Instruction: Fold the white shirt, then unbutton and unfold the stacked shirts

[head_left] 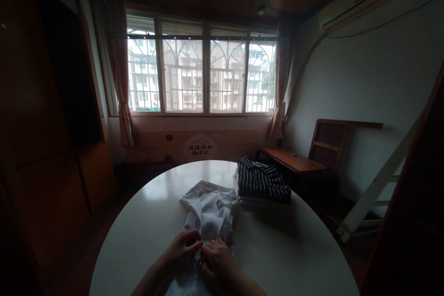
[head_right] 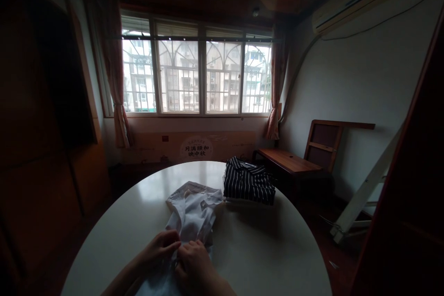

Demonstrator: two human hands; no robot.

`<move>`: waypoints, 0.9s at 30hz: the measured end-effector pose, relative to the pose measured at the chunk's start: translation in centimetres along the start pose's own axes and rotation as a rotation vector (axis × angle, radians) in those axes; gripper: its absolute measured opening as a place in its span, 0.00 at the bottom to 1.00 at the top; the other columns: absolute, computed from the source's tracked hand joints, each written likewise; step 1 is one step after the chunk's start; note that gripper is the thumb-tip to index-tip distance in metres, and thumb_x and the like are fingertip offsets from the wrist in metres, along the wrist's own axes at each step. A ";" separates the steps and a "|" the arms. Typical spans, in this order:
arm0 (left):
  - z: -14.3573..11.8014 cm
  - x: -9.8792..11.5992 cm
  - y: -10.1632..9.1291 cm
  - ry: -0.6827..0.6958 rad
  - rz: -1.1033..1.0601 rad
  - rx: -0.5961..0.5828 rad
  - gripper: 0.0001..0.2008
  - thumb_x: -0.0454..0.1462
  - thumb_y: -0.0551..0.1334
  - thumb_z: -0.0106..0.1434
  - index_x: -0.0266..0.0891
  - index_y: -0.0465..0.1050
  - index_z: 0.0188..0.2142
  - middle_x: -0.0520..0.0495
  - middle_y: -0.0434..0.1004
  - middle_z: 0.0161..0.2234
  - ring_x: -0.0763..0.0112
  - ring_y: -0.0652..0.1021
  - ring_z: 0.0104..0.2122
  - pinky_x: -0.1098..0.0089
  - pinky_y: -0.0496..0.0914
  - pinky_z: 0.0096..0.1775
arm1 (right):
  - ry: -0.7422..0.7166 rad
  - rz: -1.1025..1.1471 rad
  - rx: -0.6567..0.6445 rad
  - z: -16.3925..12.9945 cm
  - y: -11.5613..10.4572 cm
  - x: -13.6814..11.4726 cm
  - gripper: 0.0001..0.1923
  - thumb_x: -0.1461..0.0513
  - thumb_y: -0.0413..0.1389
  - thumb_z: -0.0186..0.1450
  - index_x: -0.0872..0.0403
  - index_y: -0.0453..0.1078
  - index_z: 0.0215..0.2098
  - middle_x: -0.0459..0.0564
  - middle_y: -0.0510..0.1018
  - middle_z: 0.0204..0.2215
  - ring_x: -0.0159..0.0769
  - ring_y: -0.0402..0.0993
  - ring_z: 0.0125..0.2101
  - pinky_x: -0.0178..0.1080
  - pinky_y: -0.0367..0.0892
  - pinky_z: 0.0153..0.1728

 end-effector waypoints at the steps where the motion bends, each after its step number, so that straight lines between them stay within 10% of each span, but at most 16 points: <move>1: 0.0 -0.1 0.0 0.002 0.005 0.002 0.13 0.43 0.57 0.55 0.34 0.65 0.23 0.55 0.59 0.20 0.77 0.61 0.22 0.75 0.57 0.26 | 0.000 0.001 0.004 0.0 0.0 0.0 0.10 0.67 0.49 0.54 0.56 0.68 0.33 0.53 0.75 0.36 0.40 0.68 0.38 0.42 0.57 0.45; 27: -0.1 0.4 0.6 0.024 0.217 0.114 0.14 0.42 0.54 0.57 0.36 0.61 0.19 0.56 0.56 0.17 0.78 0.59 0.20 0.75 0.54 0.24 | -0.134 0.028 0.121 -0.1 -0.6 0.8 0.07 0.69 0.49 0.50 0.55 0.65 0.27 0.48 0.72 0.29 0.35 0.64 0.32 0.38 0.58 0.39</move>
Point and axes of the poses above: each hand's wrist, its own z-axis towards the middle knuckle, its own y-axis out of the palm, x = y × z, the point moved 1 cm from there along z, towards the middle knuckle
